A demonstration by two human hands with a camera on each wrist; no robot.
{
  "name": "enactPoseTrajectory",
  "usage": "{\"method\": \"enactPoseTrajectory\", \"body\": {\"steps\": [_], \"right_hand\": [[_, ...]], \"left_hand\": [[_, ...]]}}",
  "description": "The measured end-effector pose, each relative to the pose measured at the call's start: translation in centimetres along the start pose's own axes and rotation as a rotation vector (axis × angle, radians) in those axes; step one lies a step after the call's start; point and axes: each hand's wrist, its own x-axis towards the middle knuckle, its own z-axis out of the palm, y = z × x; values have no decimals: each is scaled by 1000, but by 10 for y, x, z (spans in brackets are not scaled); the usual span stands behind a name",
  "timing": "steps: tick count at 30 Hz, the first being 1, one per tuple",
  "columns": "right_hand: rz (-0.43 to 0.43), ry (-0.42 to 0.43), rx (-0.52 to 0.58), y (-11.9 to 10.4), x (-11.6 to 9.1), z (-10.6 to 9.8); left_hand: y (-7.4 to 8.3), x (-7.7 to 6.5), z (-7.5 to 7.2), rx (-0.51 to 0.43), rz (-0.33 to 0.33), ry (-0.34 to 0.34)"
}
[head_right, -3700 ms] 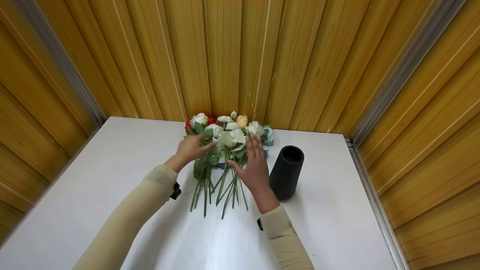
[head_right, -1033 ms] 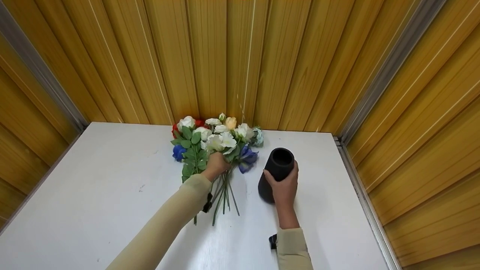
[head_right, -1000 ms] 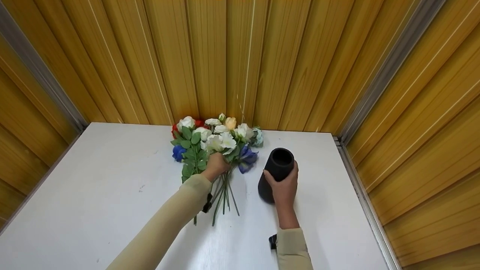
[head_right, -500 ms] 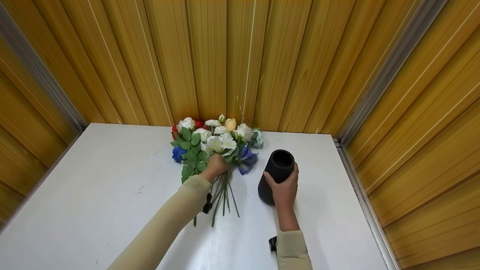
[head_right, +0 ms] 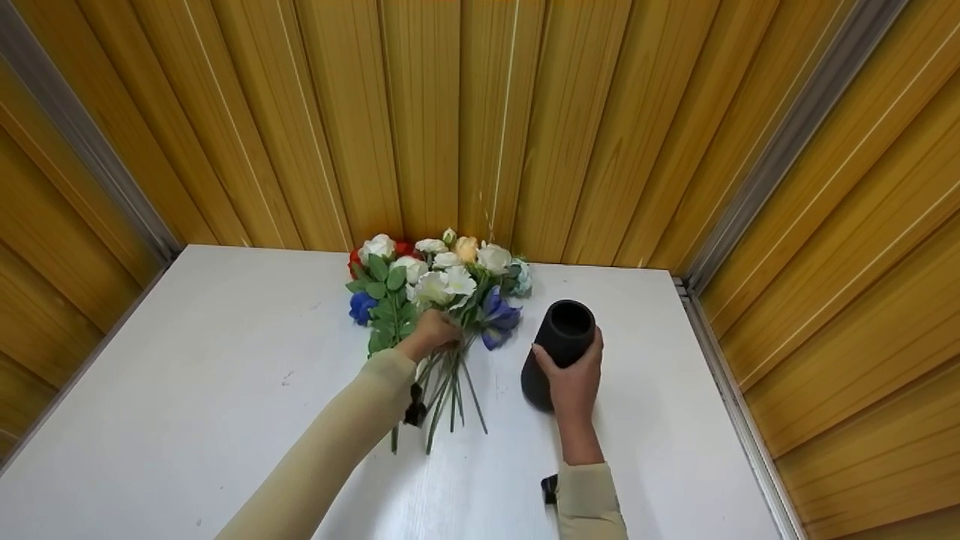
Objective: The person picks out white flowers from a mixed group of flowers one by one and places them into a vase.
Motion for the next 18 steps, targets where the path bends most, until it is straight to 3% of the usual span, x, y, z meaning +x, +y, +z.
{"method": "enactPoseTrajectory", "body": {"steps": [7, 18], "right_hand": [[-4, 3, 10, -1, 0, -1], [33, -14, -30, -4, 1, 0]], "left_hand": [[6, -4, -7, -88, 21, -50], [19, -21, -13, -269, 28, -98]]}}
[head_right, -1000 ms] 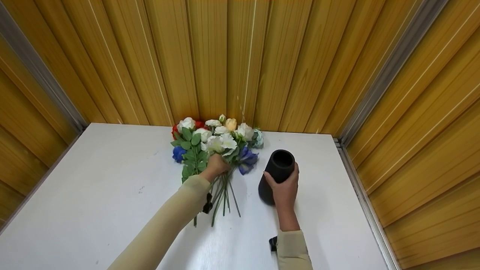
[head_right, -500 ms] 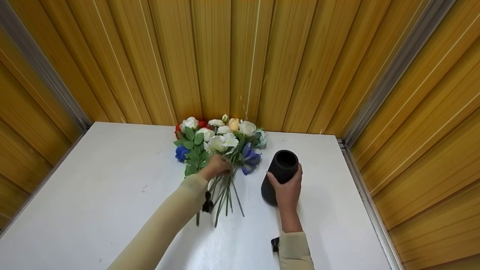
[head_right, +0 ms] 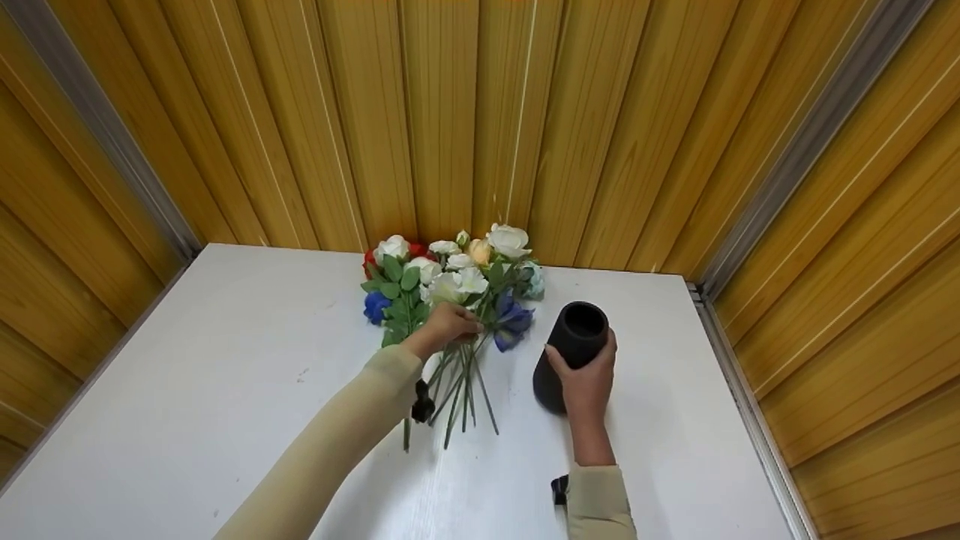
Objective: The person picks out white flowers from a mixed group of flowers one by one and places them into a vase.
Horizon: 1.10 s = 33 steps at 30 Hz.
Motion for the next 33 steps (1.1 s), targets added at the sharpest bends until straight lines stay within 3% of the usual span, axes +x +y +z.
{"method": "enactPoseTrajectory", "body": {"steps": [8, 16, 21, 29, 33], "right_hand": [[12, -16, -28, 7, 3, -1], [-6, -15, -14, 6, 2, -1], [-23, -12, -9, 5, 2, -1], [-31, -14, 8, 3, 1, -1], [-33, -5, 12, 2, 1, -1]], "left_hand": [[5, -3, 4, -50, 9, -37], [15, -2, 0, -49, 71, -92], [21, -2, -4, -30, 124, -83], [30, -3, -6, -37, 139, -50], [33, -6, -8, -46, 186, -24]]}}
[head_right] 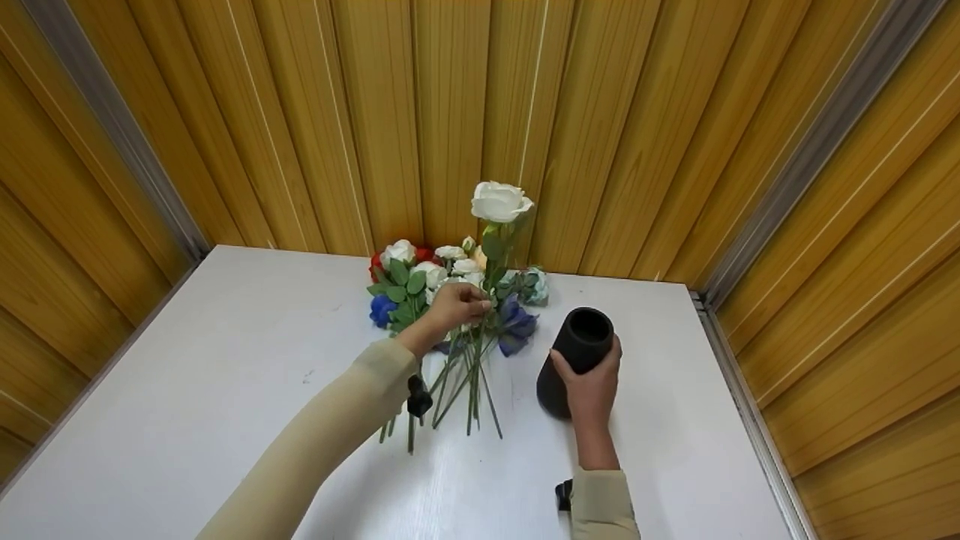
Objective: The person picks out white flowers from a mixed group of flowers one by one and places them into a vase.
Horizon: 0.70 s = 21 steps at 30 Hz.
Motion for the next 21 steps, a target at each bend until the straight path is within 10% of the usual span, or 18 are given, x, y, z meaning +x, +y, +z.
{"method": "enactPoseTrajectory", "body": {"steps": [21], "right_hand": [[36, -6, -16, 3, -1, -6]], "left_hand": [[36, -30, -2, 111, 334, 41]]}}
